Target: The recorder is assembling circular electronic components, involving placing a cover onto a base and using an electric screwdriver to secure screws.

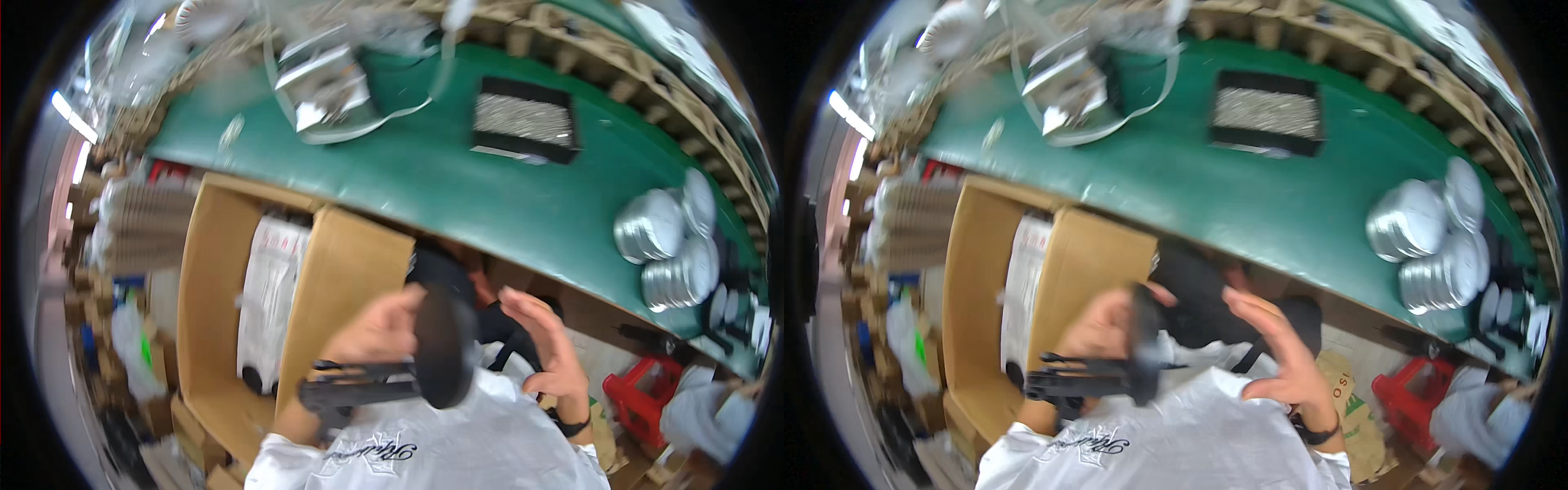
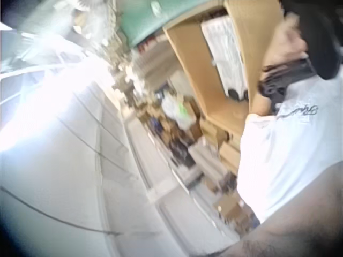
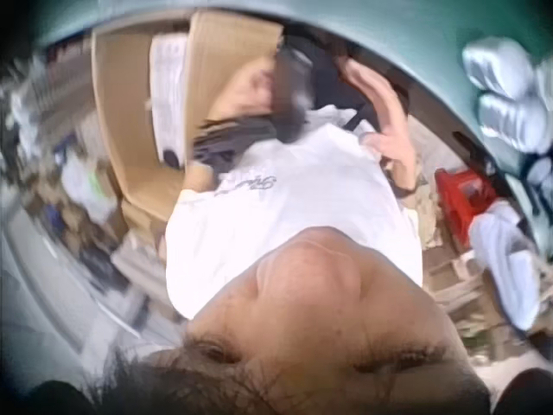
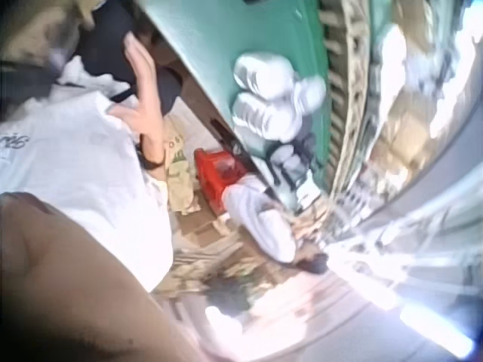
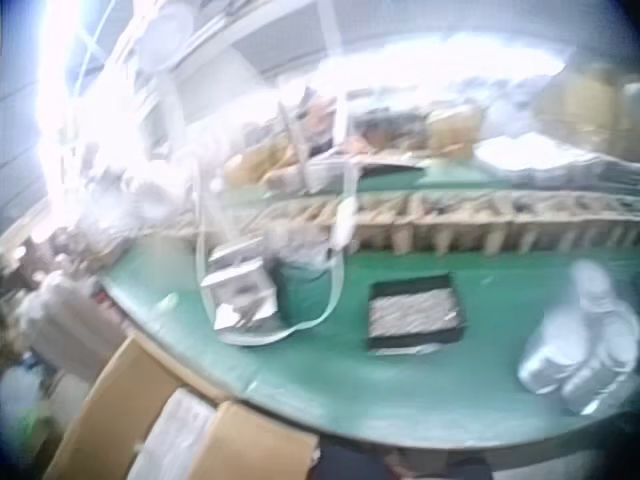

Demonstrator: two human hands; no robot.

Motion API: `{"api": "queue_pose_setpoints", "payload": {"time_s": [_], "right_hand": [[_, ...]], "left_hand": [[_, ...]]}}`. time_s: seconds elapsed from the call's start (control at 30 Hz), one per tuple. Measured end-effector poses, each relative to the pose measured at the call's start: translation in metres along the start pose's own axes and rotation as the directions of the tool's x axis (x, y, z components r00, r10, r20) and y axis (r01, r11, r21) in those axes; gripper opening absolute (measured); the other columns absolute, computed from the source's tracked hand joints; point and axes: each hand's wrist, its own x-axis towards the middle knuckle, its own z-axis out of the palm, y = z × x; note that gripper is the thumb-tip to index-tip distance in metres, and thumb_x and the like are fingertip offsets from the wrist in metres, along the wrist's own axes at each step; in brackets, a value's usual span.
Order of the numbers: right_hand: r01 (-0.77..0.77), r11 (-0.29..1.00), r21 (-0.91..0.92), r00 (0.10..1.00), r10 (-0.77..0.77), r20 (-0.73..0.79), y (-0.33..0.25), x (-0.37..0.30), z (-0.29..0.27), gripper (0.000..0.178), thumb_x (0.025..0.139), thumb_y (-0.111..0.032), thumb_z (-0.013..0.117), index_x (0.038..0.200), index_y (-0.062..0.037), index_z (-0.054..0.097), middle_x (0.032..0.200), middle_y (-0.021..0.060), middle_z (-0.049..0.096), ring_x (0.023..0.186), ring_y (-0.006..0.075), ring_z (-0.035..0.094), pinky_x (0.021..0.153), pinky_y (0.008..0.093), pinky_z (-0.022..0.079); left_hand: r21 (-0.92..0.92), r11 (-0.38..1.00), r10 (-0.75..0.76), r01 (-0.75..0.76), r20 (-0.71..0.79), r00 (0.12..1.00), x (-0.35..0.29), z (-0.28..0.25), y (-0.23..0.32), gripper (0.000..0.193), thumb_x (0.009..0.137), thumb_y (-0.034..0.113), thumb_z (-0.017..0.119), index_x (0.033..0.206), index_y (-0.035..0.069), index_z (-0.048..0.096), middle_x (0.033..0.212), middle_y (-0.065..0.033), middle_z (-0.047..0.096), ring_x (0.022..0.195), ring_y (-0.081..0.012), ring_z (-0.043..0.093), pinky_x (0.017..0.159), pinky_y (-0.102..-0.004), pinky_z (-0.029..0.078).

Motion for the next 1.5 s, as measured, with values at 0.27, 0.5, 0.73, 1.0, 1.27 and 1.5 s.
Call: {"api": "queue_pose_setpoints", "payload": {"time_s": [0.27, 0.5, 0.73, 1.0, 1.27, 1.5], "right_hand": [[-0.161, 0.986, -0.046, 0.869, 0.120, -0.481, -0.060, 0.009, -0.040, 0.047, 0.079, -0.016, 0.081, 0.115, -0.0020, 0.053, 0.093, 0.0071, 0.061, 0.087, 0.0161, 0.061, 0.080, 0.0274, 0.050], [-0.185, 0.961, -0.207, 0.819, 0.035, -0.572, -0.102, 0.038, -0.047, 0.028, 0.088, -0.007, 0.067, 0.114, 0.0005, 0.058, 0.102, 0.0046, 0.065, 0.095, 0.0111, 0.060, 0.086, 0.0257, 0.049], [-0.241, 0.758, -0.606, 0.969, 0.157, -0.190, -0.085, 0.106, -0.068, 0.035, 0.088, -0.017, 0.070, 0.117, 0.0019, 0.068, 0.112, 0.0134, 0.071, 0.105, 0.0202, 0.064, 0.095, 0.0333, 0.048], [-0.027, 0.620, -0.784, 0.993, -0.074, -0.092, -0.045, 0.114, -0.142, 0.030, 0.086, -0.010, 0.069, 0.115, -0.0017, 0.069, 0.123, 0.0148, 0.067, 0.115, 0.0280, 0.063, 0.100, 0.0359, 0.048], [0.054, 0.015, -0.998, 0.938, -0.345, 0.046, -0.044, 0.085, -0.179, 0.030, 0.082, -0.016, 0.073, 0.107, -0.0030, 0.064, 0.119, 0.0149, 0.062, 0.123, 0.0333, 0.054, 0.102, 0.0435, 0.047], [-0.552, -0.337, -0.763, 0.708, -0.673, -0.215, -0.061, 0.039, -0.177, 0.041, 0.081, -0.006, 0.071, 0.121, -0.0059, 0.064, 0.125, 0.0133, 0.064, 0.117, 0.0331, 0.061, 0.098, 0.0429, 0.050]], "left_hand": [[-0.529, 0.585, -0.171, 0.615, 0.660, 0.731, 0.122, 0.111, -0.061, 0.048, 0.098, 0.026, 0.061, 0.135, -0.002, 0.048, 0.123, -0.0171, 0.062, 0.112, -0.0269, 0.065, 0.099, -0.0371, 0.055], [-0.181, 0.946, -0.207, 0.270, 0.304, 0.930, 0.091, 0.058, -0.048, 0.039, 0.105, 0.025, 0.048, 0.131, -0.004, 0.052, 0.121, -0.0209, 0.064, 0.114, -0.0299, 0.064, 0.098, -0.0396, 0.053], [0.363, 0.858, 0.420, -0.362, -0.091, 0.903, 0.099, 0.053, 0.027, 0.052, 0.103, 0.020, 0.055, 0.146, -0.001, 0.036, 0.098, -0.0097, 0.066, 0.088, -0.0134, 0.064, 0.076, -0.0279, 0.051], [0.300, 0.911, 0.379, -0.284, -0.332, 0.864, 0.172, 0.059, 0.005, 0.054, 0.103, 0.019, 0.054, 0.149, -0.001, 0.034, 0.065, -0.0077, 0.060, 0.044, -0.0108, 0.053, 0.041, -0.0240, 0.041], [0.991, -0.039, 0.861, -0.131, 0.099, 0.498, 0.215, 0.100, -0.014, 0.048, 0.089, 0.002, 0.061, 0.137, 0.006, 0.055, 0.137, -0.0196, 0.049, 0.118, -0.0347, 0.052, 0.101, -0.0445, 0.042], [0.915, -0.131, 0.604, -0.381, 0.378, 0.701, 0.234, 0.107, -0.027, 0.063, 0.084, 0.032, 0.073, 0.136, 0.003, 0.055, 0.149, -0.0157, 0.045, 0.140, -0.0328, 0.040, 0.118, -0.0603, 0.015]]}}
